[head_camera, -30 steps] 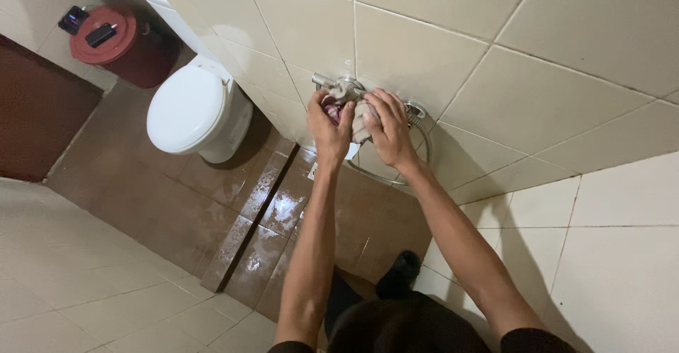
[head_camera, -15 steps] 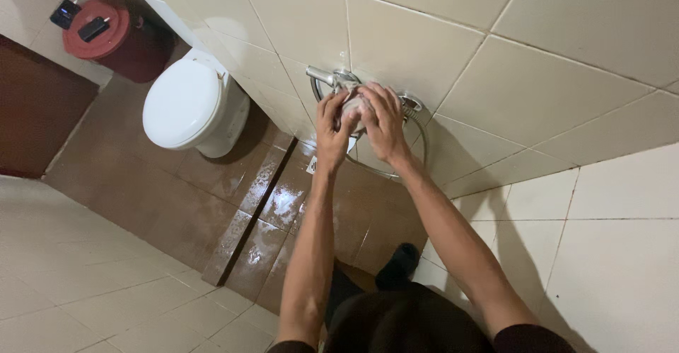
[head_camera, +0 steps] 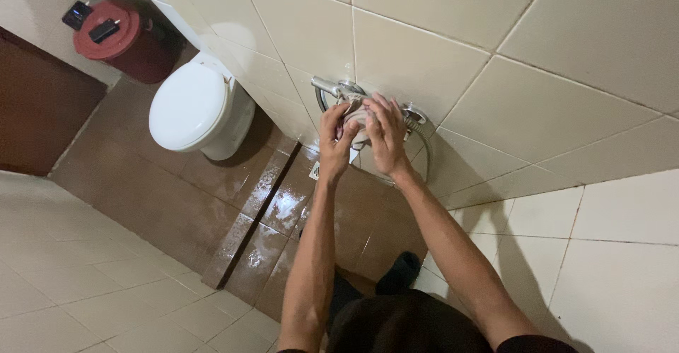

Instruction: The person cleans a wall-mounted shower faucet by wiping its handle, body, and pipe connections with a cloth.

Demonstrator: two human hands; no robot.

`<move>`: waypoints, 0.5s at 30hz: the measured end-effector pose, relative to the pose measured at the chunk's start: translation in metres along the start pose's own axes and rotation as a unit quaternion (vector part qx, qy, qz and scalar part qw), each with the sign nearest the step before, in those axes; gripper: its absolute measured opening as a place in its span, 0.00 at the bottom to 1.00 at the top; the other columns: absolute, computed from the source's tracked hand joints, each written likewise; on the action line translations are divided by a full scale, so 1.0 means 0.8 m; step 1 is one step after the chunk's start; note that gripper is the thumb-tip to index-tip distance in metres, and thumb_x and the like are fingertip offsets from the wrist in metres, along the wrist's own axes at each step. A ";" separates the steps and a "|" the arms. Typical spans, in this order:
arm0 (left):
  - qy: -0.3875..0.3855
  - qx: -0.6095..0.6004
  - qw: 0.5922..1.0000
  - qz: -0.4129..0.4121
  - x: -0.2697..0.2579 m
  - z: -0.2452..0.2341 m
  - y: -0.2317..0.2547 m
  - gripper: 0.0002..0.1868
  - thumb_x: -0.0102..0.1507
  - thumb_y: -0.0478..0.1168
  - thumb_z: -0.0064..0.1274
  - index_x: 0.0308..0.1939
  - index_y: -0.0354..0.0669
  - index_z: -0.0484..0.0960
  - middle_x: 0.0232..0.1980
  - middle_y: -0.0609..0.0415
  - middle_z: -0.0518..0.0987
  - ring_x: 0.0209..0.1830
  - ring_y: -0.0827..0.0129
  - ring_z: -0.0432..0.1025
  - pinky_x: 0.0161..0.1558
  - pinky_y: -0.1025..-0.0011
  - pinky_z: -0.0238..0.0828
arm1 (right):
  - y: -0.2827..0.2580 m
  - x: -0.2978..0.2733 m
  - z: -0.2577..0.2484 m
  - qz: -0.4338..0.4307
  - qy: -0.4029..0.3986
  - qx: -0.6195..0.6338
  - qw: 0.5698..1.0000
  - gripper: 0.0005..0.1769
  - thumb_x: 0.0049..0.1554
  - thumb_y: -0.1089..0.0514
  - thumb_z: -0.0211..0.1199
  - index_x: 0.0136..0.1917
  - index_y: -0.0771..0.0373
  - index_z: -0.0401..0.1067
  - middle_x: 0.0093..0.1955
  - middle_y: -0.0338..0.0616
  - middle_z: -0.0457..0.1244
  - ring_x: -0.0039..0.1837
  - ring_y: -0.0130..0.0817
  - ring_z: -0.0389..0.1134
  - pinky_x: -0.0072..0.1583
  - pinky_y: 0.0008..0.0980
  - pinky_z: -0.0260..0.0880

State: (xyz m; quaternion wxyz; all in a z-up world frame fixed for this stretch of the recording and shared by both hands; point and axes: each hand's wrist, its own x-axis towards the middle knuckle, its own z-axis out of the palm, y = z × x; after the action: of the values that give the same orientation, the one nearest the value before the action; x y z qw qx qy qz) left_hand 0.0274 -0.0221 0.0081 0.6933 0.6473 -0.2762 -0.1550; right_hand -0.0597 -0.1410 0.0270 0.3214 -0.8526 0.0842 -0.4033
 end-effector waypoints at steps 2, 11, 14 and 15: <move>0.002 0.025 0.998 0.063 0.010 -0.001 0.002 0.24 0.69 0.49 0.52 0.67 0.44 0.74 0.66 0.46 0.68 0.66 0.58 0.69 0.64 0.62 0.73 | 0.008 0.003 -0.002 0.006 -0.005 0.008 1.000 0.25 0.72 0.46 0.38 0.72 0.61 0.65 0.73 0.51 0.60 0.77 0.49 0.59 0.82 0.56 0.43; 0.027 0.023 0.994 0.107 0.017 0.008 -0.019 0.23 0.70 0.47 0.54 0.67 0.42 0.74 0.65 0.47 0.71 0.65 0.61 0.70 0.65 0.65 0.70 | 0.019 0.006 0.003 0.024 0.007 -0.007 1.000 0.24 0.72 0.47 0.41 0.70 0.62 0.67 0.71 0.51 0.62 0.74 0.50 0.59 0.76 0.51 0.50; 0.050 0.019 0.995 0.082 0.007 0.011 -0.021 0.23 0.70 0.47 0.54 0.66 0.42 0.75 0.63 0.48 0.72 0.61 0.63 0.71 0.62 0.66 0.71 | 0.012 0.003 -0.001 0.023 0.005 -0.007 1.000 0.24 0.72 0.46 0.40 0.70 0.60 0.67 0.70 0.49 0.63 0.74 0.47 0.60 0.77 0.50 0.50; 0.073 0.027 0.993 0.093 0.003 0.012 -0.021 0.22 0.71 0.46 0.56 0.66 0.41 0.76 0.63 0.48 0.73 0.59 0.62 0.71 0.61 0.65 0.71 | 0.008 0.002 -0.002 0.026 0.003 -0.006 1.000 0.24 0.72 0.45 0.41 0.70 0.58 0.68 0.70 0.47 0.65 0.74 0.43 0.62 0.78 0.50 0.50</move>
State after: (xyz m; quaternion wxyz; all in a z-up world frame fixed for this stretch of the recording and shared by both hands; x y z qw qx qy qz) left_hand 0.0261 -0.0335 -0.0079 0.7051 0.6469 -0.2883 -0.0343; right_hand -0.0588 -0.1478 0.0248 0.3264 -0.8508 0.1095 -0.3970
